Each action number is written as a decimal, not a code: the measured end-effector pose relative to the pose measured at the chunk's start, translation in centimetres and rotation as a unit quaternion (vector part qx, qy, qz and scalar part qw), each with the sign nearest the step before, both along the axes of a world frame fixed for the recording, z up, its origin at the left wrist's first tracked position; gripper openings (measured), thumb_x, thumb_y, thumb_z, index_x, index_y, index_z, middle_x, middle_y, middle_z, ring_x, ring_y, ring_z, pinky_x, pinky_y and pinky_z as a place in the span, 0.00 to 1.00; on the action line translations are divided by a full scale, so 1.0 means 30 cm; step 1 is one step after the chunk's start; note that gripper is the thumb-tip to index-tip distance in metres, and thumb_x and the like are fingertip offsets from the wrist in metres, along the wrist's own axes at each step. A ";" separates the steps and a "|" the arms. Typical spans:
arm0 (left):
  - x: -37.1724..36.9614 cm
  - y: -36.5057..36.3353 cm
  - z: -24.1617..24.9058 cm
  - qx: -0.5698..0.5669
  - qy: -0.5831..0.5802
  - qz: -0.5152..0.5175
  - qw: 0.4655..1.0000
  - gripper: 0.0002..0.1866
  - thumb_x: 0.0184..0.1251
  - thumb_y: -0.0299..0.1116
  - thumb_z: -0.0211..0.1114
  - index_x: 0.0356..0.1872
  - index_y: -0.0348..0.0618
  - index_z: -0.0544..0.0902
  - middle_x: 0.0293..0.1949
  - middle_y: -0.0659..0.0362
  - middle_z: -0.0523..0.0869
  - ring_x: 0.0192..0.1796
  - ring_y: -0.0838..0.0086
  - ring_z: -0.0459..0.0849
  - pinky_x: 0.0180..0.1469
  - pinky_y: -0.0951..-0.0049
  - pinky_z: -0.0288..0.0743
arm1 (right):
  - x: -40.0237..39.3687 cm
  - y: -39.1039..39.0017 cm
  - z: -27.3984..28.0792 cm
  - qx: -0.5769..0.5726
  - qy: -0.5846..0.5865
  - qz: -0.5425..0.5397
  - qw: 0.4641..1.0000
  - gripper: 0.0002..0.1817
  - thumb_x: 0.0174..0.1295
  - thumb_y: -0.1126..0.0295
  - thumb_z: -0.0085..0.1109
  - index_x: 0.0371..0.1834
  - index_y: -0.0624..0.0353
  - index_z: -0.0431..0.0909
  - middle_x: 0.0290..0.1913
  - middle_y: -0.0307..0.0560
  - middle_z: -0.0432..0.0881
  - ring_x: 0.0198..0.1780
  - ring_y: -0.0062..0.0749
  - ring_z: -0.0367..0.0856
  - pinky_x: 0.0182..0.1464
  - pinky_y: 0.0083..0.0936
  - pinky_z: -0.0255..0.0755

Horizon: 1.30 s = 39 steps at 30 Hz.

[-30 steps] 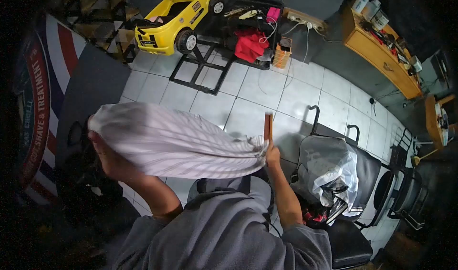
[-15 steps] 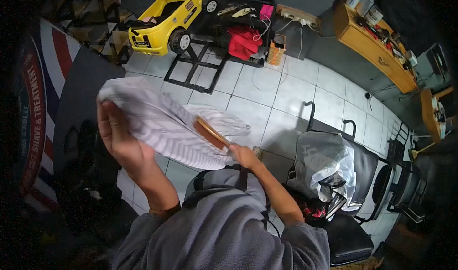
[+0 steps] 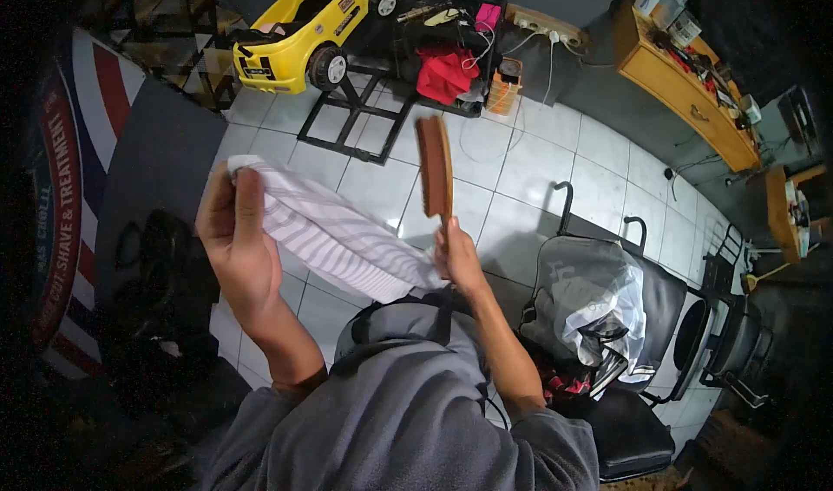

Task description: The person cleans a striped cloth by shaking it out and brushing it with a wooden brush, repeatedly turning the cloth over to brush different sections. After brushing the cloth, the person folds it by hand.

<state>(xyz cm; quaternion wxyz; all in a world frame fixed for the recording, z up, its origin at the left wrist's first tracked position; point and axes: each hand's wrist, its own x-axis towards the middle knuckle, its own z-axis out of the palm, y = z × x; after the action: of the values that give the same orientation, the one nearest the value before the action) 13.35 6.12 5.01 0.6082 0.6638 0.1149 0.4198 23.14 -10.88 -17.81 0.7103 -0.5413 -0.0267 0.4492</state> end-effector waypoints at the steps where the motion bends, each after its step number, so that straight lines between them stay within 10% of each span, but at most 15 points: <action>1: 0.004 -0.005 -0.001 0.000 0.018 0.003 1.000 0.06 0.68 0.28 0.57 0.37 0.35 0.78 0.33 0.65 0.79 0.35 0.88 0.72 0.40 0.87 0.64 | -0.024 0.024 0.151 0.078 0.012 0.001 0.997 0.27 0.70 0.43 0.27 0.23 0.53 0.60 0.16 0.32 0.56 0.14 0.17 0.53 0.15 0.18 0.46; 6: 0.031 -0.044 0.020 0.021 0.040 0.011 0.999 0.07 0.68 0.30 0.58 0.33 0.36 0.77 0.27 0.68 0.75 0.30 0.89 0.68 0.32 0.88 0.61 | -0.098 0.087 0.274 0.164 -0.113 0.195 0.960 0.25 0.71 0.47 0.28 0.24 0.55 0.61 0.18 0.34 0.61 0.19 0.17 0.57 0.21 0.16 0.53; 9: 0.020 -0.027 0.042 0.010 -0.013 0.047 0.999 0.07 0.68 0.30 0.57 0.34 0.36 0.77 0.28 0.67 0.77 0.31 0.88 0.71 0.34 0.87 0.64 | -0.076 0.082 -0.057 0.001 -0.305 0.245 0.920 0.21 0.71 0.54 0.33 0.36 0.59 0.70 0.20 0.46 0.70 0.21 0.36 0.68 0.26 0.27 0.65; 12: 0.008 0.009 0.058 -0.038 -0.121 0.108 0.986 0.06 0.68 0.29 0.57 0.34 0.37 0.77 0.30 0.66 0.79 0.31 0.88 0.73 0.36 0.86 0.67 | -0.067 -0.087 -0.601 -0.240 -0.536 0.331 0.739 0.22 0.69 0.55 0.36 0.50 0.59 0.74 0.35 0.59 0.80 0.37 0.55 0.79 0.41 0.41 0.72; 14: -0.010 0.029 0.065 -0.045 -0.150 0.133 0.979 0.07 0.69 0.31 0.56 0.33 0.38 0.77 0.30 0.65 0.79 0.32 0.88 0.75 0.38 0.85 0.69 | -0.075 -0.258 -0.978 -0.386 -0.416 0.365 0.738 0.26 0.66 0.50 0.37 0.49 0.59 0.76 0.45 0.59 0.80 0.48 0.53 0.79 0.49 0.43 0.71; 19: -0.037 0.062 0.050 -0.018 -0.119 0.141 0.983 0.09 0.70 0.32 0.55 0.31 0.39 0.76 0.28 0.66 0.78 0.31 0.88 0.73 0.36 0.85 0.68 | -0.058 -0.420 -0.830 -0.579 -0.294 0.320 0.689 0.30 0.66 0.46 0.37 0.48 0.65 0.75 0.45 0.59 0.80 0.42 0.50 0.82 0.40 0.42 0.75; 23: -0.037 0.074 -0.002 -0.047 -0.085 0.061 0.993 0.07 0.67 0.32 0.59 0.36 0.39 0.80 0.34 0.64 0.82 0.37 0.84 0.78 0.42 0.82 0.70 | 0.040 -0.310 -0.663 -0.361 0.057 0.103 0.925 0.31 0.67 0.41 0.33 0.30 0.60 0.71 0.19 0.45 0.71 0.14 0.32 0.68 0.14 0.30 0.61; 26: -0.006 0.036 -0.027 -0.024 0.017 0.055 0.998 0.05 0.66 0.30 0.60 0.34 0.39 0.80 0.32 0.65 0.81 0.34 0.87 0.75 0.39 0.86 0.68 | 0.057 -0.119 -0.201 -0.144 0.140 -0.010 0.980 0.27 0.66 0.40 0.34 0.25 0.51 0.62 0.13 0.32 0.54 0.10 0.17 0.52 0.11 0.18 0.50; 27: 0.031 -0.006 -0.013 0.012 0.033 0.093 0.995 0.08 0.68 0.30 0.57 0.30 0.36 0.76 0.23 0.71 0.71 0.27 0.91 0.63 0.28 0.88 0.56 | 0.030 -0.078 -0.076 -0.100 0.105 -0.028 0.989 0.26 0.67 0.42 0.33 0.25 0.52 0.62 0.14 0.33 0.57 0.10 0.17 0.53 0.11 0.19 0.49; 33: 0.086 -0.067 -0.031 0.004 0.107 0.029 0.994 0.08 0.68 0.30 0.57 0.33 0.34 0.77 0.25 0.67 0.76 0.27 0.90 0.67 0.27 0.87 0.60 | -0.169 0.054 0.265 0.097 -0.260 0.043 0.960 0.22 0.72 0.54 0.31 0.29 0.60 0.65 0.20 0.35 0.63 0.23 0.18 0.60 0.25 0.17 0.57; 34: 0.094 -0.076 -0.026 -0.020 0.079 0.015 0.997 0.08 0.68 0.30 0.57 0.34 0.34 0.77 0.25 0.67 0.77 0.27 0.90 0.68 0.27 0.87 0.60 | -0.187 0.075 0.232 0.110 -0.162 0.054 0.979 0.20 0.72 0.58 0.33 0.28 0.61 0.66 0.19 0.39 0.63 0.21 0.26 0.61 0.25 0.22 0.60; 39: 0.061 -0.016 -0.005 -0.062 -0.022 0.064 0.996 0.03 0.66 0.28 0.59 0.33 0.41 0.75 0.29 0.66 0.78 0.34 0.88 0.74 0.36 0.87 0.68 | -0.104 0.023 -0.372 -0.257 -0.478 0.282 0.791 0.17 0.69 0.61 0.37 0.36 0.60 0.74 0.36 0.61 0.80 0.38 0.52 0.79 0.37 0.44 0.71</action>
<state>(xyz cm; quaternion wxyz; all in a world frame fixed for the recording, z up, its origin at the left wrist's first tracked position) 15.19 5.65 4.85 0.6226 0.6063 0.1699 0.4646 20.00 -10.18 -28.96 0.2836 -0.8181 -0.3977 0.3034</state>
